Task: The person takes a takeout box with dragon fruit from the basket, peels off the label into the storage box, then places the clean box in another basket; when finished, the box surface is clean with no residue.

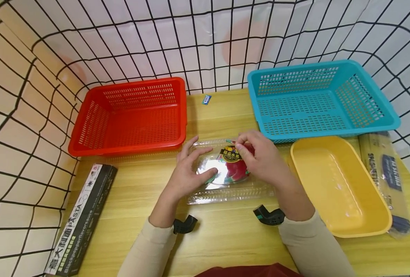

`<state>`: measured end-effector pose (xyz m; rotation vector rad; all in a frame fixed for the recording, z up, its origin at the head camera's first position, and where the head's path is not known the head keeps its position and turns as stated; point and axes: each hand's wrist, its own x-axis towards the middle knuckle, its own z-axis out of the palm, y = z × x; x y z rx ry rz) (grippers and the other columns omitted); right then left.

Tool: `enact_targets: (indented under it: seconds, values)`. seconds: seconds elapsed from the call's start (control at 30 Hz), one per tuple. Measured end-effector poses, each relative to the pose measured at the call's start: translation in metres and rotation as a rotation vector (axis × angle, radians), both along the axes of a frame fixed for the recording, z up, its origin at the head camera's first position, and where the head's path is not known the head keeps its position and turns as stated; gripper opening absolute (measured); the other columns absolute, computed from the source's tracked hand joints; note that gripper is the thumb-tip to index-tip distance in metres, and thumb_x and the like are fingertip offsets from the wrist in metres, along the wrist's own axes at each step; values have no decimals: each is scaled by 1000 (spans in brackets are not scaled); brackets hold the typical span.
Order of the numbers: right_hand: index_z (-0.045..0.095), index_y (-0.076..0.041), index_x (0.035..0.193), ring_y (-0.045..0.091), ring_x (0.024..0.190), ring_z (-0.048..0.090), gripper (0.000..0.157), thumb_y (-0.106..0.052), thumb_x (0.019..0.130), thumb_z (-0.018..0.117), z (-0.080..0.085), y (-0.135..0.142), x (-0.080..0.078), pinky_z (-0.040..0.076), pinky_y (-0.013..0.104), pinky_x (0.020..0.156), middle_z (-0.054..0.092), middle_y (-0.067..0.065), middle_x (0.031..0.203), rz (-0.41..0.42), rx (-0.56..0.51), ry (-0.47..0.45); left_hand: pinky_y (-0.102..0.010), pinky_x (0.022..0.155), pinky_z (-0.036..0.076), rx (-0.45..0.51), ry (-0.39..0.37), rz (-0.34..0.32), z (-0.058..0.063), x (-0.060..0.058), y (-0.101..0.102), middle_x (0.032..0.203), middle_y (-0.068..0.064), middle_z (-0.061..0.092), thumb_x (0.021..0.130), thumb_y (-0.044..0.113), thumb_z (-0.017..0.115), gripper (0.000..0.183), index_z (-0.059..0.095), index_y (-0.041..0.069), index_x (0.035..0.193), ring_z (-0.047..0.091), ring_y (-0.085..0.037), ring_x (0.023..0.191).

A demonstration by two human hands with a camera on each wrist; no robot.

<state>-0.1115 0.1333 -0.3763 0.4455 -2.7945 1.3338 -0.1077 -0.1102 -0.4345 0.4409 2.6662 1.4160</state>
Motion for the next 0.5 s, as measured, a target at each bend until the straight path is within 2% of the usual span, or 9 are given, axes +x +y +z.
enact_targets:
  seconds: [0.1, 0.23, 0.4, 0.5]
  values:
    - [62, -8, 108, 30, 107, 57, 11, -16, 104, 57, 16, 13, 9, 51, 51, 95, 65, 11, 115, -63, 55, -12, -74, 114, 28, -1, -9, -3, 1, 0, 1, 169, 6, 18, 84, 36, 83, 59, 63, 26, 138, 16, -38, 155]
    - [65, -9, 114, 32, 113, 57, 17, -20, 105, 57, 31, 35, 19, 48, 55, 100, 66, 11, 115, -124, 128, 17, -74, 113, 29, -5, -17, -6, 3, -2, 2, 169, 9, 18, 84, 37, 82, 59, 63, 25, 139, 16, -37, 155]
    - [66, -11, 115, 35, 109, 58, 19, -25, 104, 59, 35, 67, 30, 45, 54, 91, 67, 12, 114, -206, 210, 33, -72, 113, 31, -13, -30, -13, 3, -3, 3, 169, 10, 17, 85, 37, 82, 59, 62, 26, 139, 16, -36, 156]
    - [66, -14, 116, 32, 92, 58, 21, -29, 104, 60, 34, 88, 34, 44, 47, 78, 69, 12, 113, -255, 288, 16, -72, 113, 31, -18, -42, -13, 4, -3, 3, 169, 10, 16, 85, 38, 81, 59, 62, 26, 139, 15, -36, 156]
